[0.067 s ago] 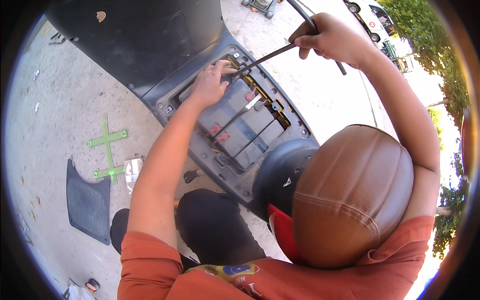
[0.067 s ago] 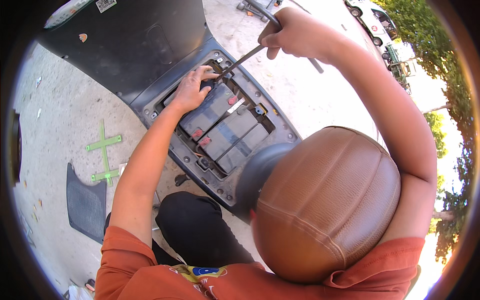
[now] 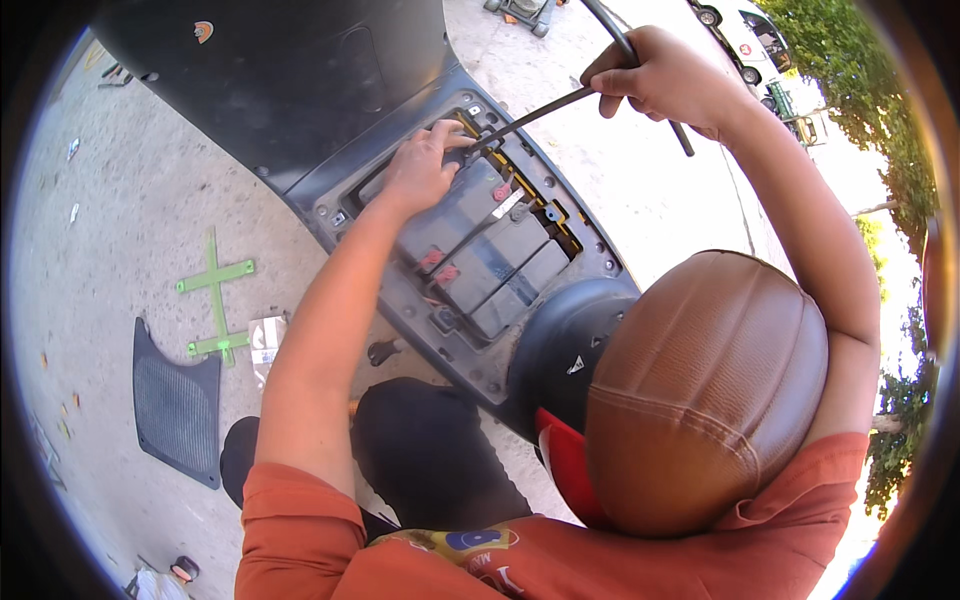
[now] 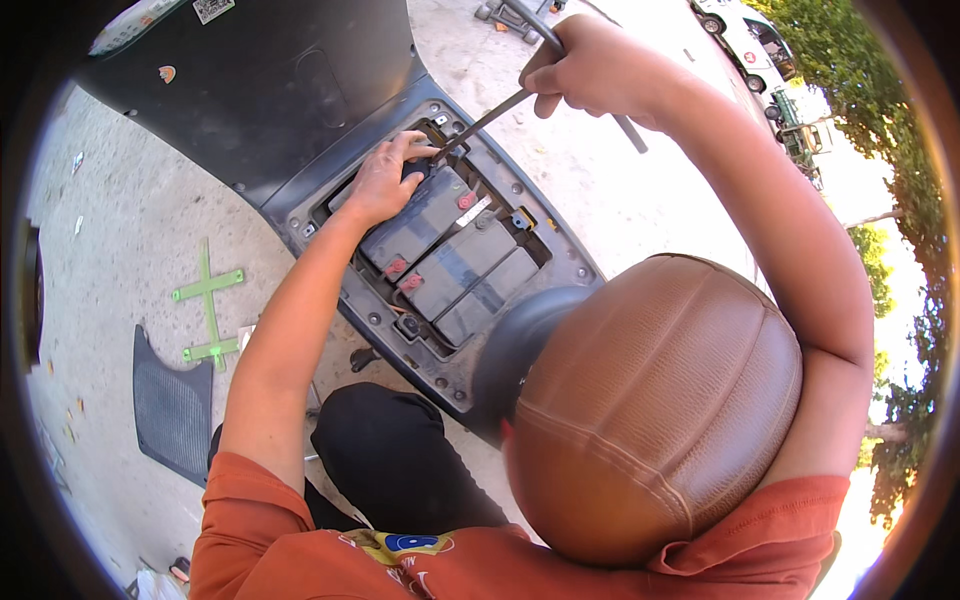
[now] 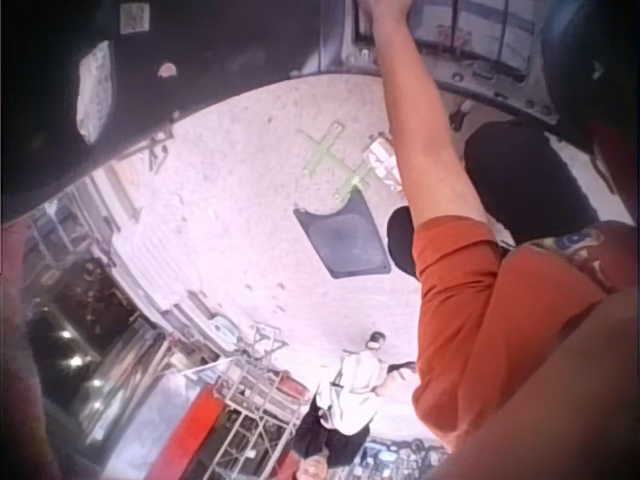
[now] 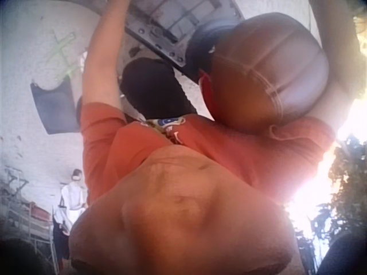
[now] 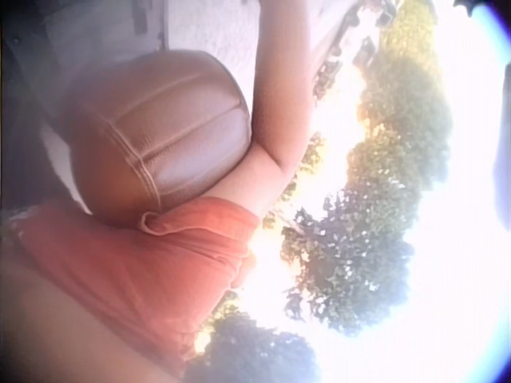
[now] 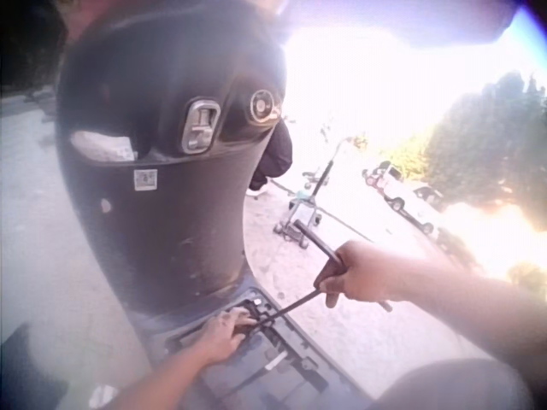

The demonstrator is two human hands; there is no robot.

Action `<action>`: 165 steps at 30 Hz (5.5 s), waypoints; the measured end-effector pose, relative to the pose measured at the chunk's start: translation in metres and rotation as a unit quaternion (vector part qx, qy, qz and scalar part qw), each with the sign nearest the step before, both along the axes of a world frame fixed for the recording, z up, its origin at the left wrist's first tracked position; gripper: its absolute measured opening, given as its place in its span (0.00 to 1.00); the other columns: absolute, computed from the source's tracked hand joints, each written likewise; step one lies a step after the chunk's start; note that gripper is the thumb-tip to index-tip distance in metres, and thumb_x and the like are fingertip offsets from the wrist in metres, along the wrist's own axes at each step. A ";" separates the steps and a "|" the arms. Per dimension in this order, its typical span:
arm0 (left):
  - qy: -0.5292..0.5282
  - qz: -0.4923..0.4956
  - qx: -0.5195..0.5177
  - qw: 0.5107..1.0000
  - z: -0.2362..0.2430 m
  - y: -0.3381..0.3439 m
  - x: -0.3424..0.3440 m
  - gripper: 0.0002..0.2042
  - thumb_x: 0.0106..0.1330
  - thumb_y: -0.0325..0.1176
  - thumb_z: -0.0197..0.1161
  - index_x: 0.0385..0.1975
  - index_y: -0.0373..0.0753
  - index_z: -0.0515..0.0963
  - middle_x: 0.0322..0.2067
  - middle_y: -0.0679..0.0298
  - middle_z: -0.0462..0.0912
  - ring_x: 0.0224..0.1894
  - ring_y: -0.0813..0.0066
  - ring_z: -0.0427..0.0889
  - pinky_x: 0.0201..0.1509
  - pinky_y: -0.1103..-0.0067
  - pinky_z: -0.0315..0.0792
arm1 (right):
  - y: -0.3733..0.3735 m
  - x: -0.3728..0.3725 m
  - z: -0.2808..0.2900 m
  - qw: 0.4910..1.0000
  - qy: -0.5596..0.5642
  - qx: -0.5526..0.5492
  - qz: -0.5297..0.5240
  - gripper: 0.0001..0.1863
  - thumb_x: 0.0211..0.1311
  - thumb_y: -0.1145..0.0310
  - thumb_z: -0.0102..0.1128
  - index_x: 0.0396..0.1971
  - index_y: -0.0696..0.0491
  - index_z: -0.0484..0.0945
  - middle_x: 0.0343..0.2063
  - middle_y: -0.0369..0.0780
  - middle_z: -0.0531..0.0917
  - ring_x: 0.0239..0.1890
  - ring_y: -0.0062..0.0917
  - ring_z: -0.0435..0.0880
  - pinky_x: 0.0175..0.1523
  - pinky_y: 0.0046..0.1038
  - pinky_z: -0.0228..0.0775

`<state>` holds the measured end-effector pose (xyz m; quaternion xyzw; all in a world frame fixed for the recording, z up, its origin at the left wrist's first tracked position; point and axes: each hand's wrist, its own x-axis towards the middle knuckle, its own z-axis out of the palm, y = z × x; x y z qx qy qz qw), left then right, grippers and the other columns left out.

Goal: The person uses a wrench to tighten bolts on a scooter battery located under the seat. They repeatedly adjust the tool and apply torque to secure the battery terminals.

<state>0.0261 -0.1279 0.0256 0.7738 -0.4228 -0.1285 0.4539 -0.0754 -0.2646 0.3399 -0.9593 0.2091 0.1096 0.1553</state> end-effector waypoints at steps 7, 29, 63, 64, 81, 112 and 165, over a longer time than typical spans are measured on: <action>-0.034 0.010 -0.017 0.999 -0.004 0.003 0.001 0.26 0.65 0.27 0.64 0.63 0.45 0.67 0.59 0.72 0.83 0.64 0.59 0.75 0.69 0.64 0.67 | 0.020 0.003 -0.006 0.992 0.048 -0.017 0.113 0.08 0.70 0.73 0.60 0.42 0.62 0.83 0.25 0.38 0.86 0.24 0.17 0.79 0.29 0.24 0.71; 0.038 0.089 -0.284 0.954 0.200 0.024 0.036 0.25 0.78 0.54 0.56 0.36 0.35 0.86 0.25 0.68 0.85 0.25 0.82 0.80 0.32 0.83 0.74 | 0.021 0.036 -0.028 0.948 -0.161 0.009 0.273 0.20 0.77 0.57 0.51 0.34 0.60 0.78 0.27 0.55 0.83 0.34 0.54 0.83 0.41 0.49 0.75; 0.089 0.269 0.070 0.957 0.224 0.071 -0.080 0.22 0.80 0.57 0.46 0.36 0.43 0.72 0.19 0.52 0.80 0.28 0.43 0.82 0.32 0.55 0.73 | 0.062 0.003 0.015 0.972 -0.193 -0.040 0.125 0.15 0.62 0.63 0.71 0.31 0.56 0.73 0.20 0.41 0.77 0.23 0.35 0.79 0.32 0.34 0.71; 0.079 0.273 0.062 0.957 0.229 0.065 -0.091 0.21 0.80 0.54 0.46 0.36 0.42 0.71 0.18 0.54 0.81 0.26 0.45 0.83 0.29 0.56 0.73 | 0.055 0.004 0.010 0.992 -0.124 -0.013 0.033 0.19 0.68 0.58 0.69 0.33 0.58 0.73 0.20 0.42 0.81 0.22 0.30 0.81 0.31 0.32 0.72; 0.393 0.216 -0.067 0.892 0.126 0.094 -0.154 0.15 0.80 0.42 0.55 0.46 0.36 0.80 0.28 0.68 0.84 0.29 0.83 0.80 0.35 0.80 0.74 | 0.043 0.005 0.036 0.996 -0.088 0.030 0.006 0.22 0.64 0.78 0.63 0.55 0.65 0.69 0.27 0.51 0.88 0.26 0.39 0.89 0.33 0.38 0.80; 0.257 -0.090 -0.139 0.952 0.055 -0.013 -0.001 0.13 0.75 0.30 0.63 0.55 0.34 0.81 0.42 0.65 0.86 0.39 0.82 0.82 0.46 0.81 0.79 | 0.011 -0.002 -0.008 0.853 -0.287 -0.091 0.426 0.15 0.54 0.80 0.57 0.43 0.55 0.79 0.44 0.46 0.85 0.55 0.43 0.81 0.57 0.41 0.76; 0.002 -0.142 0.058 0.988 0.076 -0.024 0.033 0.05 0.72 0.32 0.67 0.40 0.37 0.83 0.31 0.70 0.84 0.36 0.82 0.79 0.46 0.79 0.74 | 0.003 0.023 0.015 0.927 -0.193 -0.031 0.320 0.10 0.48 0.75 0.62 0.31 0.57 0.87 0.32 0.52 0.88 0.40 0.47 0.88 0.47 0.39 0.80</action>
